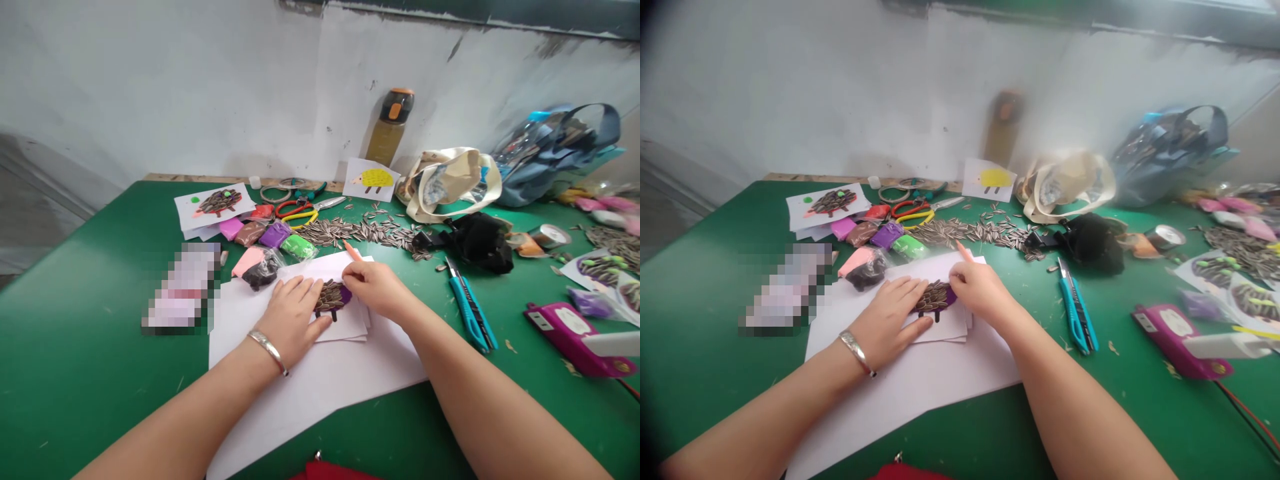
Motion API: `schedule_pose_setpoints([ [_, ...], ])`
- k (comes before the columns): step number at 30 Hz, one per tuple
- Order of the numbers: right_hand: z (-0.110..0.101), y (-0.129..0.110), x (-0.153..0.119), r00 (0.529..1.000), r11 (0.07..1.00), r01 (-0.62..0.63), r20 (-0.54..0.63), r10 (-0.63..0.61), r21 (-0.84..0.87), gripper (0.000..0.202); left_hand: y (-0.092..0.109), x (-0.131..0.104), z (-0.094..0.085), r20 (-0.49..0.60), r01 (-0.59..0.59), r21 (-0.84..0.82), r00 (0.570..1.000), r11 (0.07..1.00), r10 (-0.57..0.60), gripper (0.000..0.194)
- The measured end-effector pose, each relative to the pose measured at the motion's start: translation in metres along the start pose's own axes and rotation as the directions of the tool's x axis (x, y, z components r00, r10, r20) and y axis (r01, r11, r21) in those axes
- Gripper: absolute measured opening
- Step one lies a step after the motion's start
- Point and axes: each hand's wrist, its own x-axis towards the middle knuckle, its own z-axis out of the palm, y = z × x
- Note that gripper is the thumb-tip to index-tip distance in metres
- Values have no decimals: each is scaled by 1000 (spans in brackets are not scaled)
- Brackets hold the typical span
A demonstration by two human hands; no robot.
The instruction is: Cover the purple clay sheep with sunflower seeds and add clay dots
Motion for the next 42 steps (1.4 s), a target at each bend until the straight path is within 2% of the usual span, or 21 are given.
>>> schedule_pose_setpoints([
  [3,0,-3,-2,998,998,57,-25,-56,35,22,-3,0,-3,-4,-18,-36,1000,999,18,49],
  [6,0,-9,-4,990,990,138,1,-138,39,26,-6,1,-6,-12,-47,-64,999,997,47,43],
  [12,4,-20,-5,955,952,295,57,-290,-89,35,-6,2,-9,-64,-93,-62,994,994,89,29],
  [16,7,-21,-6,964,960,255,110,-243,-115,35,-5,2,-8,-50,-91,-52,995,994,88,27],
  [23,8,-23,-6,970,978,197,159,-185,-64,33,-4,2,-8,-22,-78,-26,997,997,77,29],
  [30,9,-21,-6,972,984,177,156,-176,10,31,-3,3,-8,-3,-61,-18,998,998,60,32],
  [42,12,-20,-7,971,982,185,147,-186,21,33,-2,2,-5,-37,-58,12,998,998,58,32],
])
